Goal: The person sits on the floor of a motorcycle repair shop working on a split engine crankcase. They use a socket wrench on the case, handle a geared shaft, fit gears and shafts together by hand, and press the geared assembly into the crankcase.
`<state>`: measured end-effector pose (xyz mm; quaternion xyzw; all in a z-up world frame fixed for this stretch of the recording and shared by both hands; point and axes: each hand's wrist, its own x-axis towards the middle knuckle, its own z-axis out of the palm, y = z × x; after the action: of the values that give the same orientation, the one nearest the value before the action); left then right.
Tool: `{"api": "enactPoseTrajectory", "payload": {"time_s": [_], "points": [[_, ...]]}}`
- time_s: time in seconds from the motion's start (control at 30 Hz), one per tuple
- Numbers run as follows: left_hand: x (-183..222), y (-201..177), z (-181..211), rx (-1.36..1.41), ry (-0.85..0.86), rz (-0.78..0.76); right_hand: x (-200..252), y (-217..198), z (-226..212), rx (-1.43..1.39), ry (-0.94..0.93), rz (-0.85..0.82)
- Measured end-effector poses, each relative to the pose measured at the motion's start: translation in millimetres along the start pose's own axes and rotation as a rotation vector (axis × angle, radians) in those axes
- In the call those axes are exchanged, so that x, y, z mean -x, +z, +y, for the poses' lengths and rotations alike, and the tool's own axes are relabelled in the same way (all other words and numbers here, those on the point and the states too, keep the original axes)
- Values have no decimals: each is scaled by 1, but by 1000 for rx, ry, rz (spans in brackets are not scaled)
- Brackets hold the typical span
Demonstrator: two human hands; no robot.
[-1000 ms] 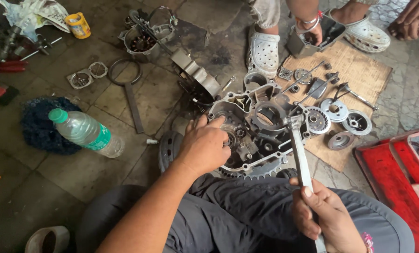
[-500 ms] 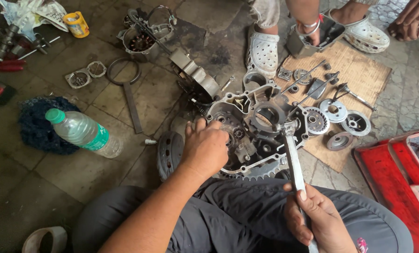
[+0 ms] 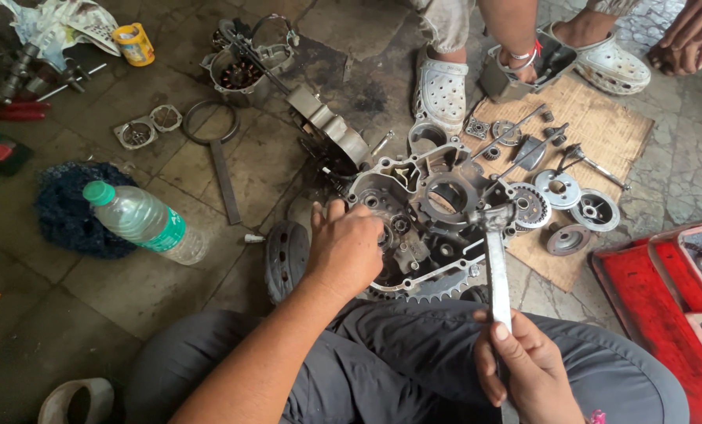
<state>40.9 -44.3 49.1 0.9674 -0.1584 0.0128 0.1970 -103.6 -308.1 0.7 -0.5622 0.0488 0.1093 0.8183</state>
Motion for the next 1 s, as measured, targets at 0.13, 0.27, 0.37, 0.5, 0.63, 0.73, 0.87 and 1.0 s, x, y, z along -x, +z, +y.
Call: {"api": "enactPoseTrajectory", "payload": {"time_s": [0.13,0.27,0.37,0.5,0.63,0.73,0.87,1.0], "points": [[0,9,-2,44,-25,65,1,0,1,69,26,42],[0,10,-3,2,-22,98,6,17,-20,138,-100,60],[2,13,-5,25,-27,117,-9,42,-75,159,-224,44],[2,15,-8,41,6,180,-50,59,-133,520,-169,-45],[2,16,-10,25,6,203,-61,96,-147,509,-303,-72],[2,14,-11,76,0,175,-74,118,-150,525,-581,-137],[0,9,-8,81,-11,126,-100,134,-136,712,-663,-201],[1,8,-8,95,-42,107,-112,137,-114,821,-617,-218]]}}
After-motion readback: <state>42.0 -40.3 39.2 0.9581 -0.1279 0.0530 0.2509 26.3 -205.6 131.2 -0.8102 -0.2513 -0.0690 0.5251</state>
